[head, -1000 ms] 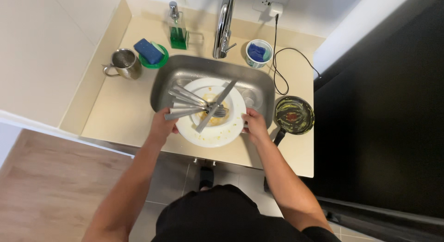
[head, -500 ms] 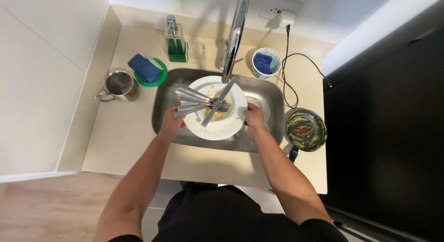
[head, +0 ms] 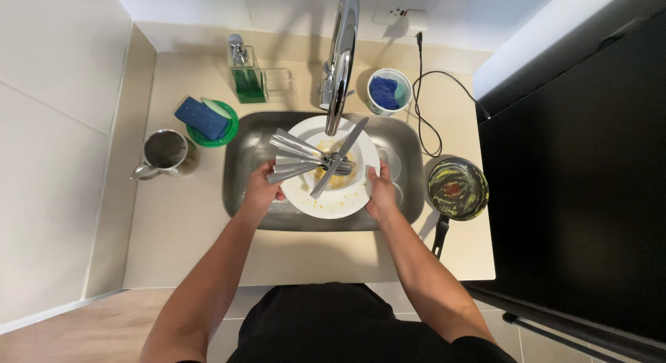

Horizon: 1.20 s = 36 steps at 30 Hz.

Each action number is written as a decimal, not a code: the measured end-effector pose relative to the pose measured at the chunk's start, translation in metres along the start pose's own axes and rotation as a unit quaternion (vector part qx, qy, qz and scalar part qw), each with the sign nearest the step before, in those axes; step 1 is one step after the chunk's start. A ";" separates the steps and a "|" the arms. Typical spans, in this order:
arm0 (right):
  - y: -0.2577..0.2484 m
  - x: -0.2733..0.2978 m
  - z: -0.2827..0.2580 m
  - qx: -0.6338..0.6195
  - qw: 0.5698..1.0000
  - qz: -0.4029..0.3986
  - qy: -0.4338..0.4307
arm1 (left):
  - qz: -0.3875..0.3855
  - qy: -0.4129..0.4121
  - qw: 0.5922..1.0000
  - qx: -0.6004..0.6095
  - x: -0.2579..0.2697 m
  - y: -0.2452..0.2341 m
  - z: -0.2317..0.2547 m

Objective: The person clears used dishes, utensils, and a cup from a dining table and moves them to a kitchen sink, also disposing of small pieces of trash into a bag along the way.

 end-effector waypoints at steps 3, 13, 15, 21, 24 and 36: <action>0.003 0.017 -0.009 -0.007 0.999 0.031 -0.031 | -0.022 -0.011 0.999 0.023 0.004 0.002 0.009; -0.026 0.048 -0.055 0.000 0.992 0.103 -0.074 | -0.099 -0.018 0.957 -0.272 -0.041 -0.027 -0.033; -0.029 0.054 -0.061 0.007 0.992 0.106 -0.071 | -0.116 0.023 0.901 -0.418 -0.040 -0.022 -0.037; -0.039 0.060 -0.065 -0.013 0.987 0.128 -0.094 | -0.233 0.054 0.624 -0.744 -0.043 0.006 -0.071; -0.022 0.080 -0.074 -0.023 0.987 0.132 -0.094 | -0.217 0.088 0.622 -0.747 -0.055 0.005 -0.092; -0.020 0.064 -0.048 -0.029 0.991 0.111 -0.065 | -0.119 0.111 0.826 -0.540 0.062 -0.042 0.126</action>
Point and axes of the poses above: each hand's wrist, its own x-axis away from the middle knuckle, its own y-axis out of the palm, z = x × y, the point moved 2 cm from there along -x, towards the middle knuckle, and after that the axes turned 4 degrees about y, right-handed, at the moved point
